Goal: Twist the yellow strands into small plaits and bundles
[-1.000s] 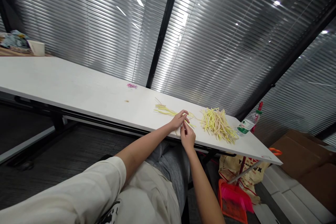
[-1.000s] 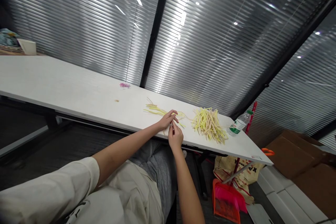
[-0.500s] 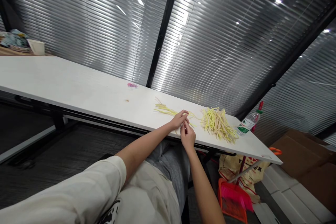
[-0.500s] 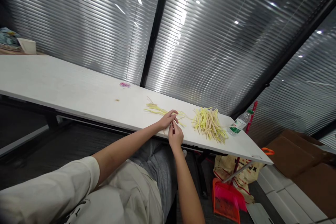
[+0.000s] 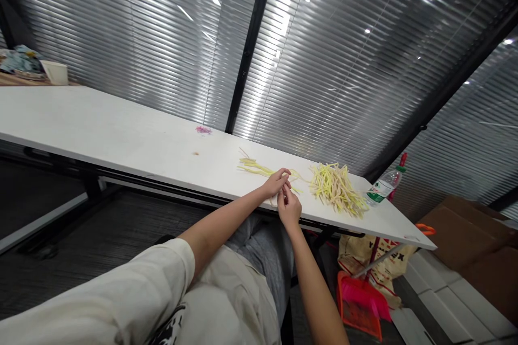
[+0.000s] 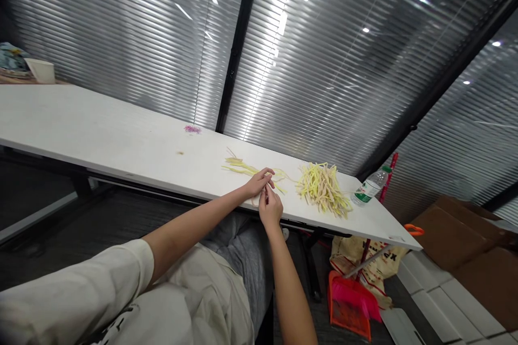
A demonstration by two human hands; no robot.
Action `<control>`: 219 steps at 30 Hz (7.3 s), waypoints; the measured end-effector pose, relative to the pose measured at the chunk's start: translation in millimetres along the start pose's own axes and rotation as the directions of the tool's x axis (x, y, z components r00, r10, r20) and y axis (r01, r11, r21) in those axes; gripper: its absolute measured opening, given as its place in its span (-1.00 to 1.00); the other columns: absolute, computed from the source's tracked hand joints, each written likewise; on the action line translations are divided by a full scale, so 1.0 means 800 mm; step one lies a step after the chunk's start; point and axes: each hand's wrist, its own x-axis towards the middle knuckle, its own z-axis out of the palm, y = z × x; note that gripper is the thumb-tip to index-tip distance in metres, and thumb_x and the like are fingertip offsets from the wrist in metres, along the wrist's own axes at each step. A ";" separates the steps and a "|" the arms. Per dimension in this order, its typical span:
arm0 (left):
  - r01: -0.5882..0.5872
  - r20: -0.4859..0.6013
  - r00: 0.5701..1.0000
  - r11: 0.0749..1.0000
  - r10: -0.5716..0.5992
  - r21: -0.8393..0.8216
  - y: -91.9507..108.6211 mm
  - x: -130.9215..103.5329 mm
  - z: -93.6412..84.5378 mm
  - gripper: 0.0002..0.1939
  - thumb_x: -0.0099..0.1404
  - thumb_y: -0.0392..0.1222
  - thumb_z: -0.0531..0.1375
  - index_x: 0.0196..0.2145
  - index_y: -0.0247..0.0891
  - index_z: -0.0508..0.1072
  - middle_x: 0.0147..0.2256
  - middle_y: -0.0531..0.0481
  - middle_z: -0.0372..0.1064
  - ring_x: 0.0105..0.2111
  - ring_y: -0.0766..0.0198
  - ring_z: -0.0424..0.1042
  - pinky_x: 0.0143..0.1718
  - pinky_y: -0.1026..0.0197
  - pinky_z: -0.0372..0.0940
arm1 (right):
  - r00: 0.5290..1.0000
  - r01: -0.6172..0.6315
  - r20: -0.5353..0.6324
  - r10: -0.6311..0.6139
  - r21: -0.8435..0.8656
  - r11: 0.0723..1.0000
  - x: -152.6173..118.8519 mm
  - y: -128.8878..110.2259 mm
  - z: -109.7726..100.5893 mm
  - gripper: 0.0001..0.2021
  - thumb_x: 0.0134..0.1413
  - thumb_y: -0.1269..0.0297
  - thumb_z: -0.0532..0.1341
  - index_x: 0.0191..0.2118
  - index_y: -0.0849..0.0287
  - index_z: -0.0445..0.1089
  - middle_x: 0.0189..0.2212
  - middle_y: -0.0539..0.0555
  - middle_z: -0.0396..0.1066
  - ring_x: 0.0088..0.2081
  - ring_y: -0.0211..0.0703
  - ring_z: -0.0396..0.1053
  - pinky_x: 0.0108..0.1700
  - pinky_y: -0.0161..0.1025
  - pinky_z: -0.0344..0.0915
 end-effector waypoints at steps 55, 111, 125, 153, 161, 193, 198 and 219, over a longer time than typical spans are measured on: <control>0.037 -0.017 0.999 0.992 -0.036 0.117 0.012 -0.003 0.004 -0.70 0.20 -0.01 0.10 -0.25 -0.30 0.30 -0.56 0.08 0.31 -0.60 0.37 0.26 -0.54 0.33 0.16 | 1.000 0.024 -0.008 -0.024 -0.085 0.996 -0.005 -0.001 0.003 -0.60 0.19 0.19 -0.04 0.02 0.21 0.38 -0.35 0.14 0.46 -0.34 -0.15 0.34 -0.28 -0.28 0.21; 0.083 -0.051 0.996 0.972 -0.073 0.220 0.008 -0.002 0.002 -0.76 0.23 -0.11 0.04 -0.21 -0.29 0.33 -0.55 0.07 0.32 -0.56 0.34 0.28 -0.50 0.31 0.18 | 0.997 0.060 -0.039 -0.066 -0.129 0.990 -0.007 0.002 0.009 -0.63 0.18 0.25 -0.01 0.01 0.21 0.37 -0.23 0.15 0.47 -0.28 -0.13 0.35 -0.25 -0.28 0.20; 0.065 -0.051 0.997 0.974 -0.055 0.215 0.006 -0.001 0.000 -0.78 0.27 -0.16 -0.01 -0.19 -0.30 0.29 -0.55 0.08 0.33 -0.62 0.40 0.22 -0.54 0.34 0.15 | 0.999 0.041 -0.029 -0.045 -0.125 0.991 -0.008 0.003 0.010 -0.63 0.19 0.22 -0.02 0.02 0.19 0.37 -0.32 0.13 0.46 -0.27 -0.13 0.34 -0.24 -0.28 0.20; 0.042 0.017 0.999 0.939 -0.051 0.341 0.001 0.001 -0.001 -0.74 0.22 -0.18 0.01 -0.18 -0.30 0.35 -0.54 0.05 0.35 -0.55 0.31 0.30 -0.45 0.27 0.21 | 0.990 0.141 0.002 -0.142 -0.144 0.979 -0.011 0.001 -0.002 -0.63 0.19 0.27 -0.04 0.01 0.28 0.35 -0.24 0.18 0.45 -0.27 -0.12 0.31 -0.20 -0.26 0.18; -0.017 -0.014 1.000 0.928 0.024 0.371 -0.009 0.005 -0.004 -0.76 0.27 -0.17 -0.03 -0.18 -0.28 0.33 -0.57 0.10 0.29 -0.56 0.33 0.27 -0.45 0.28 0.20 | 0.991 -0.131 0.011 0.133 -0.114 0.985 0.001 -0.009 -0.006 -0.69 0.12 0.23 0.05 -0.08 0.10 0.42 -0.41 0.05 0.43 -0.37 -0.18 0.29 -0.35 -0.32 0.06; -0.073 -0.462 0.868 0.873 -0.182 -0.482 -0.009 0.028 -0.016 -0.84 0.32 -0.11 0.01 -0.20 -0.20 0.13 -0.58 0.21 0.04 -0.67 0.49 0.13 -0.56 0.37 0.11 | 0.999 -0.005 -0.048 0.004 -0.003 1.000 -0.007 -0.011 0.002 -0.73 0.15 0.14 0.07 -0.21 0.07 0.49 -0.16 0.02 0.40 -0.33 -0.31 0.34 -0.32 -0.37 0.16; -0.100 -0.433 0.890 0.863 -0.145 -0.495 -0.004 0.026 -0.016 -0.76 0.26 -0.05 0.10 -0.38 -0.22 0.12 -0.62 0.24 -0.14 -0.70 0.52 -0.10 -0.66 0.38 -0.11 | 1.000 -0.018 -0.013 0.018 0.019 1.000 -0.005 -0.010 0.000 -0.75 0.09 0.11 0.14 -0.18 0.05 0.47 -0.18 0.00 0.42 -0.29 -0.27 0.34 -0.29 -0.37 0.18; -0.116 -0.351 0.921 0.745 -0.166 -0.657 -0.008 0.026 -0.017 -0.67 0.16 0.02 0.23 -0.45 -0.24 0.20 -0.68 0.21 -0.01 -0.72 0.48 0.03 -0.65 0.37 -0.02 | 0.996 -0.084 -0.016 0.087 0.120 0.989 -0.002 -0.004 -0.001 -0.67 0.11 0.06 0.10 -0.23 0.12 0.53 -0.36 0.08 0.52 -0.34 -0.15 0.40 -0.28 -0.28 0.22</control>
